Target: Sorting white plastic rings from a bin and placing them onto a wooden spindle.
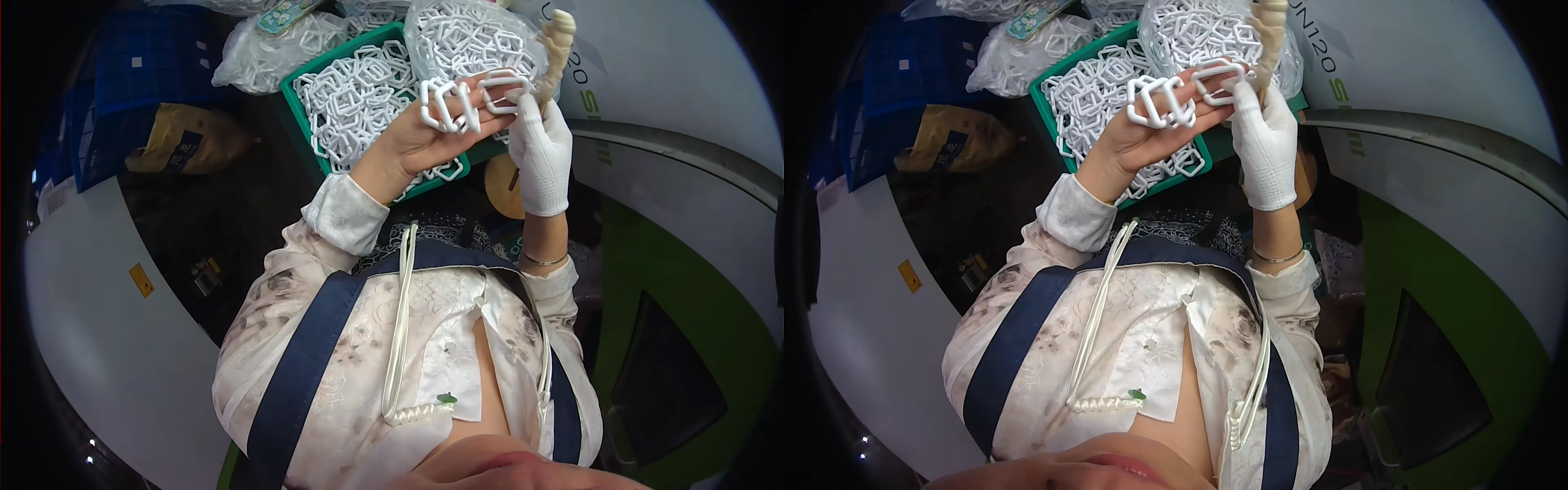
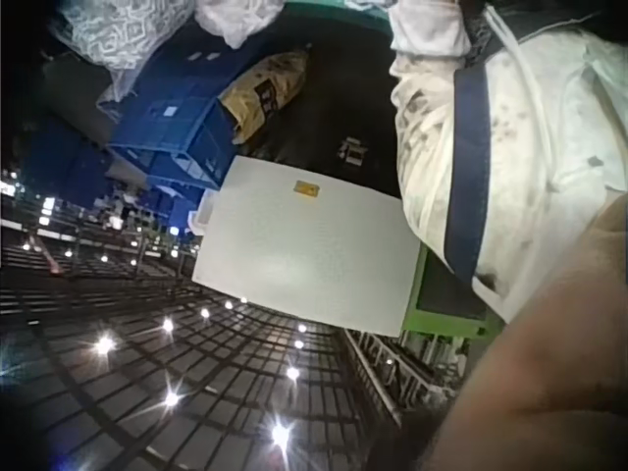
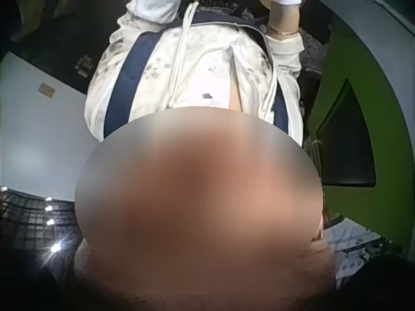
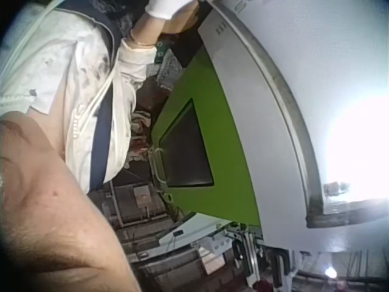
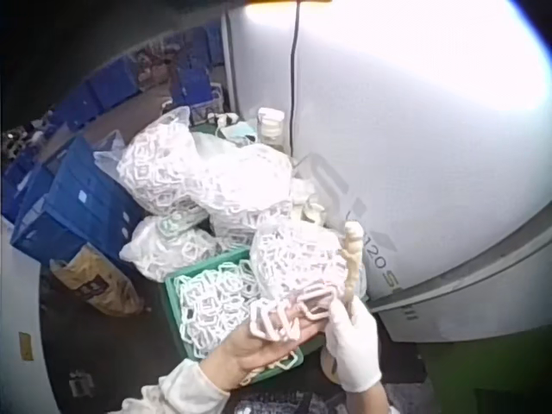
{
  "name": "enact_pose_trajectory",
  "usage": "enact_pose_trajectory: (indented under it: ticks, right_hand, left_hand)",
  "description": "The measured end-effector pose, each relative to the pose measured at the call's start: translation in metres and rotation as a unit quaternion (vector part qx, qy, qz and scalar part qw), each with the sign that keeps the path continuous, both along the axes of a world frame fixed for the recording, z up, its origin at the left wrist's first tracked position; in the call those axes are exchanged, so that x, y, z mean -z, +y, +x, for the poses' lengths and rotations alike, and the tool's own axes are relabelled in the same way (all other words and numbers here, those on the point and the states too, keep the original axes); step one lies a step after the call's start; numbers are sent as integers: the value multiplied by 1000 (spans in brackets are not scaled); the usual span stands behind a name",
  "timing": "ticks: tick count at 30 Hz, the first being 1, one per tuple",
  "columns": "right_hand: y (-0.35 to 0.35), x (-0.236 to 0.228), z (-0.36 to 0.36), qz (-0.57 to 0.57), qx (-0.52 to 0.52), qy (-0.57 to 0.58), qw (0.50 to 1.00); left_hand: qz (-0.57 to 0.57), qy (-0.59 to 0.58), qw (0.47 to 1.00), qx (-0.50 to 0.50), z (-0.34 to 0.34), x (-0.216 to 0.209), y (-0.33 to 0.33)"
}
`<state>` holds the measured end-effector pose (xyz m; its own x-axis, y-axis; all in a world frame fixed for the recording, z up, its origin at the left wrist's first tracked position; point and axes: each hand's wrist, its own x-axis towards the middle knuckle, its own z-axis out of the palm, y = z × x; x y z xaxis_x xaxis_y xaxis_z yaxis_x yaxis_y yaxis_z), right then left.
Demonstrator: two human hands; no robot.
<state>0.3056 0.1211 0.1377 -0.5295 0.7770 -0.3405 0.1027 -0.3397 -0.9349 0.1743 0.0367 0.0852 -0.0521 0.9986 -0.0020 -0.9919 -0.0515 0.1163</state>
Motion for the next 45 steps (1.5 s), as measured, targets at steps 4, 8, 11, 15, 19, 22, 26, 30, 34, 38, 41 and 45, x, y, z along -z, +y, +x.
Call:
enact_pose_trajectory:
  ticks: [4,8,11,15,19,22,26,30,34,38,41,45]
  right_hand:
    - [-3,-12,-1,2,71,23,997]
    - [18,-55,2,318,209,45,924]
    - [37,-58,9,370,222,48,901]
    - [70,19,4,349,70,-156,921]
    - [51,38,17,274,89,-139,947]
    - [57,35,34,232,98,-146,957]
    - [72,33,44,273,41,-223,935]
    - [88,54,57,297,9,-300,906]
    - [91,72,53,320,7,-469,823]
    - [78,89,52,310,-39,-439,842]
    - [75,98,48,303,11,-392,869]
    - [77,79,42,336,29,-320,886]
  left_hand:
    - [0,-32,999,10,-11,2,3]
    - [-55,107,965,-234,-44,-22,3]
    - [-296,114,886,-339,-39,-105,27]
    - [-54,183,956,-224,-60,2,39]
    - [-266,305,891,-208,-46,39,59]
    - [-202,428,855,-213,-42,44,70]
    - [-208,733,572,-303,-51,66,61]
    - [-192,854,411,-256,-49,59,23]
    - [-269,860,296,-318,-55,62,10]
    - [-367,780,439,-252,-83,107,11]
    - [-347,682,604,-223,-94,125,23]
    - [-300,547,755,-204,-103,113,17]
